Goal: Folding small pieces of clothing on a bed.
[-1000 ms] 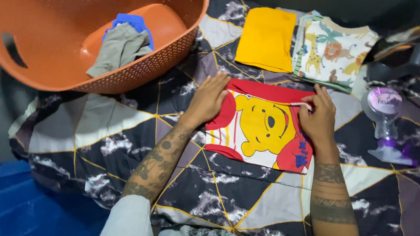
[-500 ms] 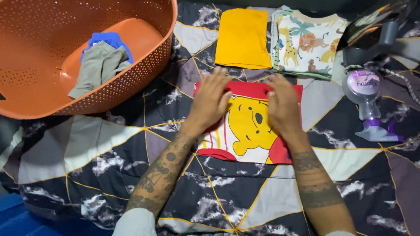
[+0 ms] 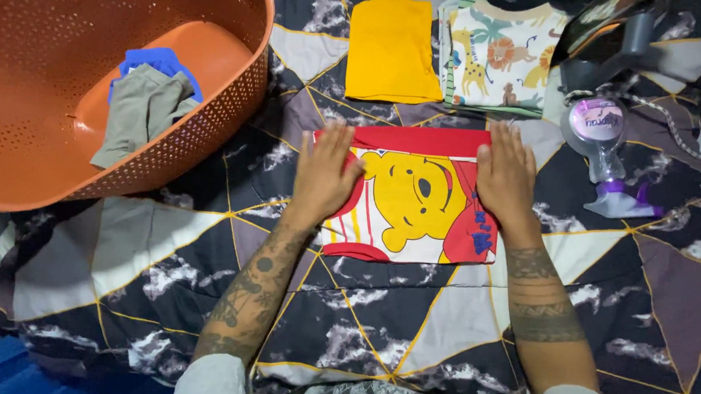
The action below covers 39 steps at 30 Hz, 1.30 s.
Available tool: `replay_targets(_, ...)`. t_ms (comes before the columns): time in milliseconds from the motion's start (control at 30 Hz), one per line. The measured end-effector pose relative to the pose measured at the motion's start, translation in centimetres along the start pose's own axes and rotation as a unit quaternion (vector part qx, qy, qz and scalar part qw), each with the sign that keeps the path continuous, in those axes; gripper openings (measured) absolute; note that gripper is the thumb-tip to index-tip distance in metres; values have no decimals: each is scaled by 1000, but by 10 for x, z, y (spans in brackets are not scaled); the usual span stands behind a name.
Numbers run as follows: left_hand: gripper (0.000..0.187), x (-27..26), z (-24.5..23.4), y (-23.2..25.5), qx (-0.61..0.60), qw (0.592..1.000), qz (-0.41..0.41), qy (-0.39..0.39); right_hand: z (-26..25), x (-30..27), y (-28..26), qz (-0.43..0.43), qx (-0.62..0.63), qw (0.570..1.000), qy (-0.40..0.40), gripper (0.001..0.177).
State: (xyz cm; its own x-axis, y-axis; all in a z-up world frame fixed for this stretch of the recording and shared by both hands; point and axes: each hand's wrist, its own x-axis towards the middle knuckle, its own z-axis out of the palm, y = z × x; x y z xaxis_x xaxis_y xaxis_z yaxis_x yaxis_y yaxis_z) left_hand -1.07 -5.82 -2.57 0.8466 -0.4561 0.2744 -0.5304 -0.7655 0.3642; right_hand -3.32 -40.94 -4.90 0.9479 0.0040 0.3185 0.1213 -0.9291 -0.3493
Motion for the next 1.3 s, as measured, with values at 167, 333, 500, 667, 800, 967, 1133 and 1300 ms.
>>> replay_targets(167,49,9,-2,-13,-16,976,-152,156,-8,19,-17,79,51,994,57,35)
replay_targets(333,34,13,-2,-13,30,961,-209,179,1,22,3,70,53,994,66,28)
replay_targets(500,14,12,-5,-2,-250,931,-198,176,-6,29,28,81,498,862,44,31)
replay_targets(667,18,49,-69,33,-380,887,-116,236,-90,56,-4,28,560,819,118,44)
replay_targets(800,20,74,-117,49,-468,834,-15,293,-126,64,21,-19,504,843,185,22)
replay_targets(967,18,74,-129,46,-506,825,-6,249,-145,54,13,-15,493,855,159,17)
replay_targets(1133,18,58,-144,48,-542,817,-4,198,-144,40,12,5,603,790,112,13)
replay_targets(1300,19,56,-150,43,-558,808,-16,186,-146,38,-8,28,633,770,78,10)
